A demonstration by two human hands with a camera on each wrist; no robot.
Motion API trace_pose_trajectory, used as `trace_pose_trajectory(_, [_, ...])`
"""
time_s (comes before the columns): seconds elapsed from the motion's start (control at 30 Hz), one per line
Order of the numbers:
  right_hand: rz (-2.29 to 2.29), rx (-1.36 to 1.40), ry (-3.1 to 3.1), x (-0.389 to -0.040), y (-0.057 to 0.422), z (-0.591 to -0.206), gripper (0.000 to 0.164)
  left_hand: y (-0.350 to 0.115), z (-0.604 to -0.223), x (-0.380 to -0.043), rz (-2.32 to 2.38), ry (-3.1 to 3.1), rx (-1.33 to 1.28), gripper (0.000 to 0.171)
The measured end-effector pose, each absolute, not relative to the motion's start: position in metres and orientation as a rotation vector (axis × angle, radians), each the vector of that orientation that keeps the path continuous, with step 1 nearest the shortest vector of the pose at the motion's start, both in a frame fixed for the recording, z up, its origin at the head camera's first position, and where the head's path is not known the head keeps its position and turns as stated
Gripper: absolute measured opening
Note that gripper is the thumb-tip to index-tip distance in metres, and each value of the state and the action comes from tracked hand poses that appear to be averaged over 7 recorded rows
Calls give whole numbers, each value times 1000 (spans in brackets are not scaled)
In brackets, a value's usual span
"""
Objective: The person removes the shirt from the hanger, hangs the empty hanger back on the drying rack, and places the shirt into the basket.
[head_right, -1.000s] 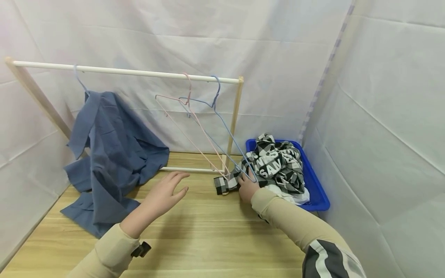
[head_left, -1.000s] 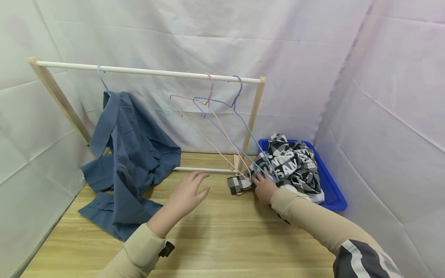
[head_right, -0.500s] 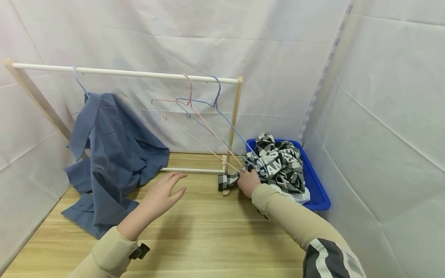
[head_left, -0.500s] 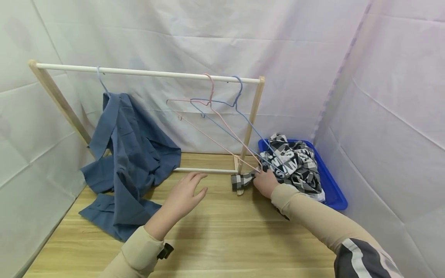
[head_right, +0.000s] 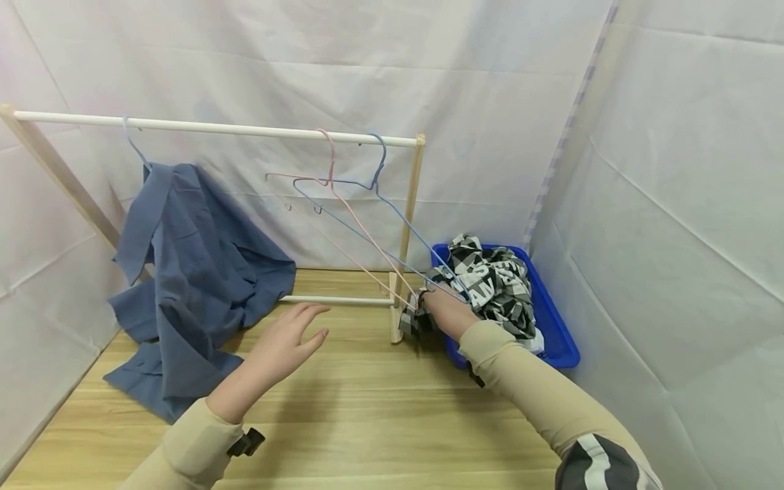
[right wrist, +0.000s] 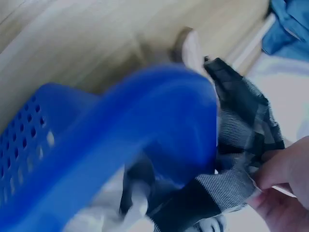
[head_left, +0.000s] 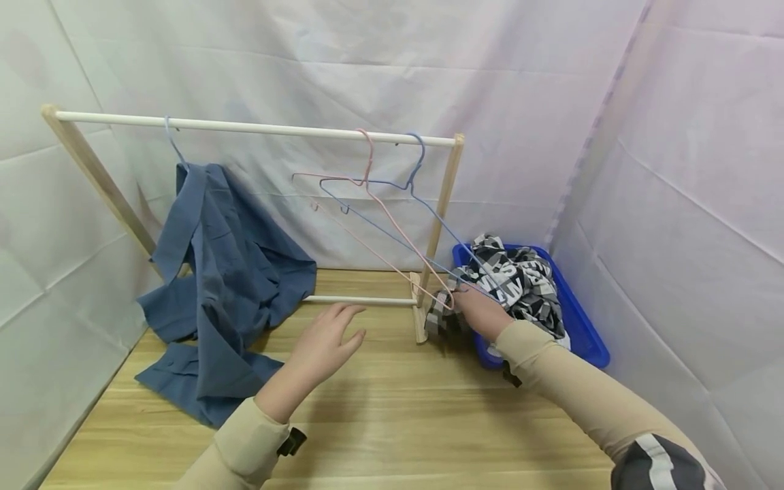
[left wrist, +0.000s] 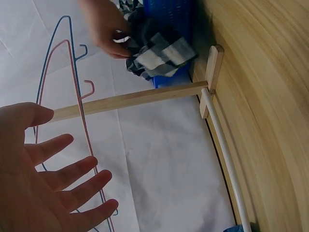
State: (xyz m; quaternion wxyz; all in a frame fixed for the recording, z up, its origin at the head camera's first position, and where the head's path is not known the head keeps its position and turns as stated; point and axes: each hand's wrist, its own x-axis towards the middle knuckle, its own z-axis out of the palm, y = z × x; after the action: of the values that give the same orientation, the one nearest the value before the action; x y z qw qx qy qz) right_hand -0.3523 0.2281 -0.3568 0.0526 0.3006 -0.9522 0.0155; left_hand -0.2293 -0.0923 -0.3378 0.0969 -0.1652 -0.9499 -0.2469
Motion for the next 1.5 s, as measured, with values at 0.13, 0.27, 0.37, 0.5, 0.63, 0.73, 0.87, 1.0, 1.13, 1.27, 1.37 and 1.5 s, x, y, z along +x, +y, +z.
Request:
trace_pose_trajectory(0.13, [154, 961, -2631, -350, 248, -344, 13, -87, -337, -231, -740, -2794, -523, 42])
trace_pose_trajectory(0.27, [219, 904, -2542, -349, 261, -332, 17, -84, -336, -233, -746, -2791, -534, 41])
trace_pose_trajectory(0.37, [227, 841, -2574, -349, 269, -325, 21, -82, -336, -234, -739, -2796, -536, 41])
trace_pose_trajectory(0.5, [261, 732, -2634, -349, 278, -316, 28, -81, -336, -234, -741, -2800, -543, 40])
trace_pose_trajectory(0.63, [308, 576, -2667, -353, 289, -309, 40, -81, -336, -233, -743, -2805, -540, 40])
trace_pose_trajectory(0.73, [404, 397, -2714, -358, 298, -305, 46, -82, -337, -233, -737, -2807, -540, 40])
trace_pose_trajectory(0.87, [548, 157, -2792, -361, 311, -302, 54, -82, -338, -233, -749, -2797, -542, 40])
trace_pose_trajectory(1.0, [449, 31, -2804, -363, 323, -305, 38, -81, -340, -233, -760, -2795, -541, 40])
trace_pose_trajectory(1.13, [386, -38, -2878, -366, 328, -311, 45, -77, -343, -233, -783, -2807, -548, 40])
trace_pose_trajectory(1.27, [553, -124, -3028, -375, 329, -317, 79, -70, -347, -235, -811, -2805, -567, 41])
trace_pose_trajectory(1.37, [642, -132, -3107, -383, 329, -324, 101, -63, -351, -238, -816, -2787, -593, 41])
trace_pose_trajectory(1.5, [749, -91, -3194, -392, 326, -338, 108, -54, -358, -242, -851, -2763, -616, 40])
